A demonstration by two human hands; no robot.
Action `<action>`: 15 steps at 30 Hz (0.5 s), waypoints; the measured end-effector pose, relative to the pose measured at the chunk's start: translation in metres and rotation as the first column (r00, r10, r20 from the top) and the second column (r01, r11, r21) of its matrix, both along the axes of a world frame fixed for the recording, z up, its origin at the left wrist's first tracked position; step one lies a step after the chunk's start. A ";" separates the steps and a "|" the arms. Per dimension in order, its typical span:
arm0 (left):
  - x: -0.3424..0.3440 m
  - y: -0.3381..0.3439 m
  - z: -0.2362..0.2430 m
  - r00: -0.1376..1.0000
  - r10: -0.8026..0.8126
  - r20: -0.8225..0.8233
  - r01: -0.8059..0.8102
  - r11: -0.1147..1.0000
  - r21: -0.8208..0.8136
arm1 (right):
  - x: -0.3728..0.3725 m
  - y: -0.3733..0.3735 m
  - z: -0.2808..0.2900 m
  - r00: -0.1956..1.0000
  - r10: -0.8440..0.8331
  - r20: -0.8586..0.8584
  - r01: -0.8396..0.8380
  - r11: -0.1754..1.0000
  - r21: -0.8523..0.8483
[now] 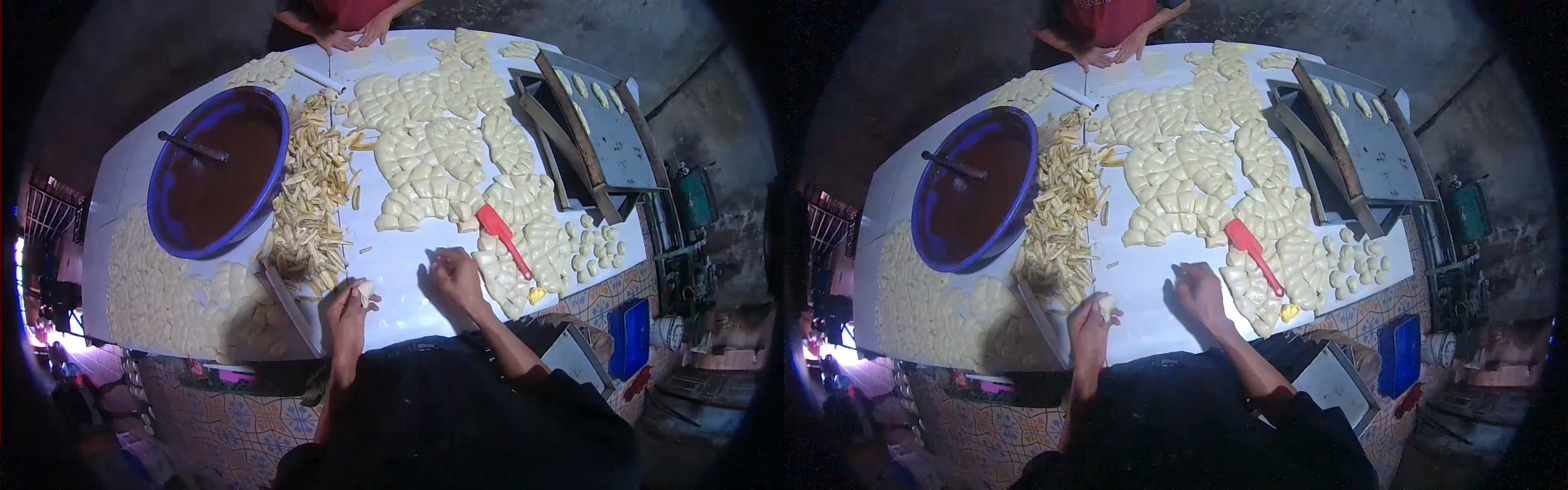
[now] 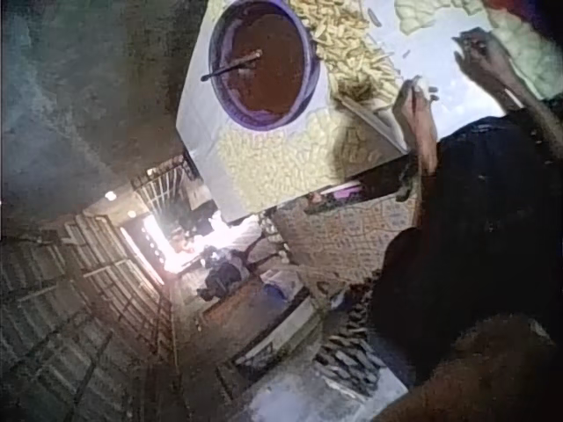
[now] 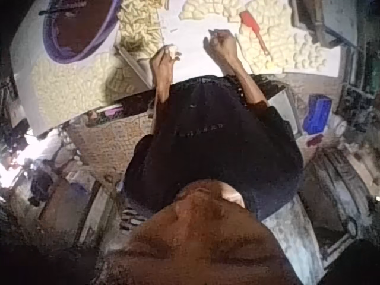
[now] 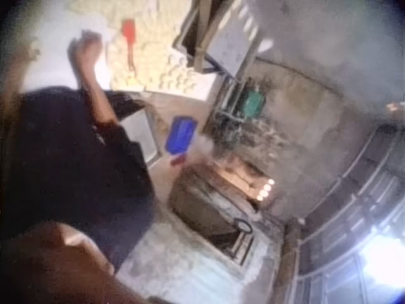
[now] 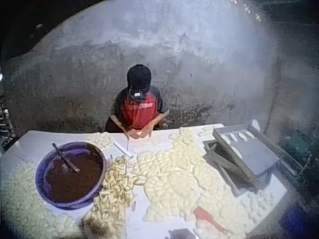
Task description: The person flattens pieces of dough using a rolling pin, spreads filling onto each piece with a spatula, and rolls the dough around banana slices by hand.
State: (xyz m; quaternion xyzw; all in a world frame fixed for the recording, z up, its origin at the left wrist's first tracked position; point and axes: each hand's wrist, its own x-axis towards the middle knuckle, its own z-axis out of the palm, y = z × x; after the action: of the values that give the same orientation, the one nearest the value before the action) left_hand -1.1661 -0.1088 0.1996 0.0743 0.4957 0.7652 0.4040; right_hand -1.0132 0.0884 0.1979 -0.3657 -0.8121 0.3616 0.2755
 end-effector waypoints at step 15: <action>0.030 0.035 0.003 0.744 -0.304 -0.595 -0.075 0.847 -0.526 | -0.006 -0.046 0.011 0.987 0.137 0.085 -0.115 0.967 -0.227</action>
State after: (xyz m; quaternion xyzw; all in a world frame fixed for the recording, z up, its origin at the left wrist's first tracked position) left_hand -1.1357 -0.0742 0.2028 0.2585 0.7866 0.4990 0.2558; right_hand -1.0192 0.0425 0.2089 -0.3595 -0.8012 0.4478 0.1683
